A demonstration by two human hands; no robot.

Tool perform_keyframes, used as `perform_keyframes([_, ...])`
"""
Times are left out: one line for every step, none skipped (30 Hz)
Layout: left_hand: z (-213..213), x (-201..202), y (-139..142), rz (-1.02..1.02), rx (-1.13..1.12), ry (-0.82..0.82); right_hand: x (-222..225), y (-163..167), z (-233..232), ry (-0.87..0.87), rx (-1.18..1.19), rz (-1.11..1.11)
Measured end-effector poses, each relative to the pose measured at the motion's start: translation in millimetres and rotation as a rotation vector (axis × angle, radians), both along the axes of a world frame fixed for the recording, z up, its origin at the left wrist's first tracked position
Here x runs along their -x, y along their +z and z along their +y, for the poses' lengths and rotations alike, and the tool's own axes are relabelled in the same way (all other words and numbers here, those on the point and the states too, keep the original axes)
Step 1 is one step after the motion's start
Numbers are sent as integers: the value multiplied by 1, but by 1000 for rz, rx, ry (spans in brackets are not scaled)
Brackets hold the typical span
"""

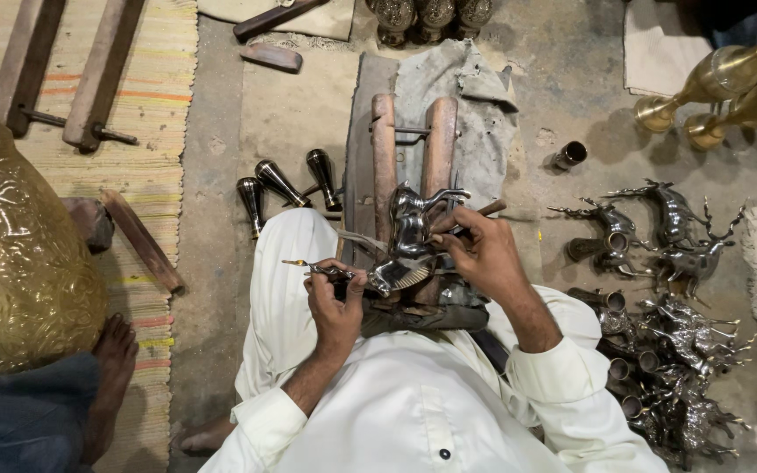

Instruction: The person sits on the floor holding a cast metal deer figurine against a wooden work fixture. They scrape and file the figurine's surface and details with a small hand tool, repeatedly repositioning and turning the figurine to work different areas, and handle other finished figurines nearby.

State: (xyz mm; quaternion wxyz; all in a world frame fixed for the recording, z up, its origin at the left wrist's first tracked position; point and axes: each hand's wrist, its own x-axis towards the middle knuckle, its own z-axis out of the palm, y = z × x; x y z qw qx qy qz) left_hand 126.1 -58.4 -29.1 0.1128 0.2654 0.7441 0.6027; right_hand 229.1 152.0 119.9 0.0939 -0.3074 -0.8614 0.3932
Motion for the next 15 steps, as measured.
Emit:
perform_keyframes([0,0,2,-17,-24,-10,-1,0,2,8,-13,-42])
perform_keyframes([0,0,3,-34,-48,-20,-1,1,5,16,-26,-84])
perform_keyframes([0,1,5,-51,-72,-30,-2,1,7,25,-40,-125])
perform_keyframes([0,2,6,-35,-67,-27,-1,0,9,45,4,-70])
perform_keyframes([0,3,7,-21,-60,-24,-2,-1,10,64,48,-16])
perform_keyframes([1,3,8,-6,-54,-23,-2,-1,12,82,91,38])
perform_keyframes([1,4,9,-15,-58,-24,-2,-1,14,95,105,35])
perform_keyframes([1,5,10,-24,-61,-25,-2,-1,16,108,119,32])
perform_keyframes([1,5,10,-33,-64,-25,-2,-1,18,121,133,29])
perform_keyframes([1,5,11,-25,-61,-17,-2,-1,19,141,152,42])
perform_keyframes([2,5,11,-18,-58,-10,-1,-1,21,161,170,53])
perform_keyframes([2,4,11,-11,-55,-3,-1,0,22,180,188,65])
perform_keyframes([2,4,11,-17,-52,-1,-2,1,23,204,178,73])
perform_keyframes([2,5,10,-23,-48,2,-2,2,24,229,168,82])
perform_keyframes([2,6,10,-27,-44,4,-1,3,24,254,158,92])
